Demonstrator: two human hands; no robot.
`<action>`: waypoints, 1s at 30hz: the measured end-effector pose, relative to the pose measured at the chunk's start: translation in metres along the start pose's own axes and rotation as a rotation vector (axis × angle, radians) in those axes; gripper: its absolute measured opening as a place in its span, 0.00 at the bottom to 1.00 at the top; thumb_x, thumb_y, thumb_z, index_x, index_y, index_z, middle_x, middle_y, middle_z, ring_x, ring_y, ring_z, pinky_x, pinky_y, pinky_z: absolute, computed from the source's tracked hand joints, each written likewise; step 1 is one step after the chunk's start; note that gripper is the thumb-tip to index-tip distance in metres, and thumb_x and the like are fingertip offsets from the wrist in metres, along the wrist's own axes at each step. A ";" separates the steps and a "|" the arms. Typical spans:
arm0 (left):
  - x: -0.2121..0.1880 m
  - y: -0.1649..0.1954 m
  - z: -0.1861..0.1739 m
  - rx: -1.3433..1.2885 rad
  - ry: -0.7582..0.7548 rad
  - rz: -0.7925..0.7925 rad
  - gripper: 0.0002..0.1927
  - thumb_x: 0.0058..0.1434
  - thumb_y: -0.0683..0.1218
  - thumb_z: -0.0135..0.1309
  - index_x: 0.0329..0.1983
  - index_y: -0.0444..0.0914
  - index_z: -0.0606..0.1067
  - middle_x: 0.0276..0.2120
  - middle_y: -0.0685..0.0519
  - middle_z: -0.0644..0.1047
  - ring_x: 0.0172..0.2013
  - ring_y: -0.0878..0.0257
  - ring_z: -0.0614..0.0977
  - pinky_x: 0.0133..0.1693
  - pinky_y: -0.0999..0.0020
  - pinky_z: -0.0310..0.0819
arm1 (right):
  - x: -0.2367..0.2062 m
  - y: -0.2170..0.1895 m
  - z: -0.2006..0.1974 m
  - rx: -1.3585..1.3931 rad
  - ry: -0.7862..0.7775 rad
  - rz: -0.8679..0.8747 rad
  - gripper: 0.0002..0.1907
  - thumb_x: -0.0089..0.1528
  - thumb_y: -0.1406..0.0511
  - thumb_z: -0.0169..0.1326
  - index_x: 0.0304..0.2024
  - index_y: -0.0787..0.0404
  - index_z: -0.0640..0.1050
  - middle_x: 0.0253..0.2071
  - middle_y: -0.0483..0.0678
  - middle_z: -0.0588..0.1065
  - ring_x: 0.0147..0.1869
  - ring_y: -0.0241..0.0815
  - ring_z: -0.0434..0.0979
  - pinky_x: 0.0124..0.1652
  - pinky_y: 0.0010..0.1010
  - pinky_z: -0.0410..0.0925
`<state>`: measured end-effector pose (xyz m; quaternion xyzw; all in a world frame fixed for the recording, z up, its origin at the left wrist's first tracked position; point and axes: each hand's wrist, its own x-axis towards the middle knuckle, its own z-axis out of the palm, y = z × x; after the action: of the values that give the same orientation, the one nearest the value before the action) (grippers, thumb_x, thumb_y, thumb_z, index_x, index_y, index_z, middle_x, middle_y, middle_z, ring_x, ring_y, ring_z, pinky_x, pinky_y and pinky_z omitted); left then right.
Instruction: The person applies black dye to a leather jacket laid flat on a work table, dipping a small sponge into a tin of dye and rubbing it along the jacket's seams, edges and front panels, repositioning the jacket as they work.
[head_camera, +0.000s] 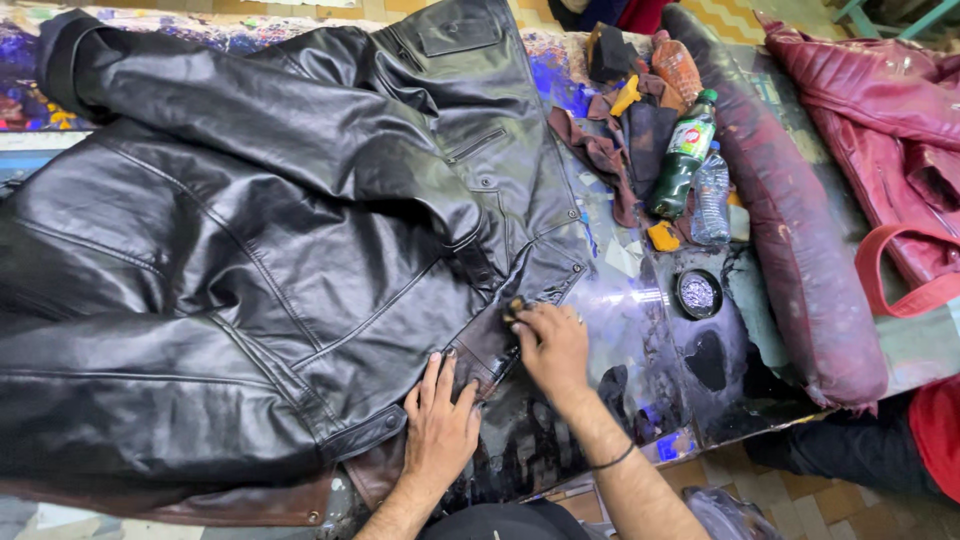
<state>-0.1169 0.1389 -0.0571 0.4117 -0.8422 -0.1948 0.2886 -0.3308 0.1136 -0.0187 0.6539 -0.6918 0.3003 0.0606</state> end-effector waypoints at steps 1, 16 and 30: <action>0.000 0.001 0.000 0.009 -0.003 -0.015 0.21 0.55 0.47 0.58 0.52 0.36 0.77 0.67 0.37 0.63 0.70 0.43 0.56 0.60 0.42 0.52 | -0.002 -0.004 0.000 0.028 0.046 -0.032 0.09 0.54 0.65 0.65 0.38 0.56 0.82 0.42 0.48 0.78 0.44 0.53 0.75 0.44 0.43 0.67; -0.004 0.001 -0.001 -0.033 -0.002 -0.072 0.22 0.55 0.48 0.59 0.52 0.35 0.76 0.67 0.35 0.62 0.71 0.44 0.54 0.59 0.40 0.52 | 0.007 -0.020 0.031 -0.054 0.172 0.026 0.07 0.56 0.64 0.65 0.37 0.56 0.83 0.39 0.46 0.77 0.44 0.50 0.76 0.42 0.42 0.63; -0.004 0.000 -0.006 -0.050 0.028 -0.065 0.22 0.53 0.46 0.60 0.51 0.36 0.76 0.68 0.36 0.62 0.71 0.43 0.55 0.59 0.42 0.53 | -0.003 -0.035 0.033 0.092 0.087 -0.171 0.06 0.56 0.67 0.63 0.36 0.57 0.81 0.40 0.47 0.78 0.44 0.50 0.76 0.43 0.41 0.67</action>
<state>-0.1112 0.1412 -0.0543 0.4343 -0.8191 -0.2192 0.3041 -0.2868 0.1015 -0.0352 0.6990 -0.6156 0.3534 0.0860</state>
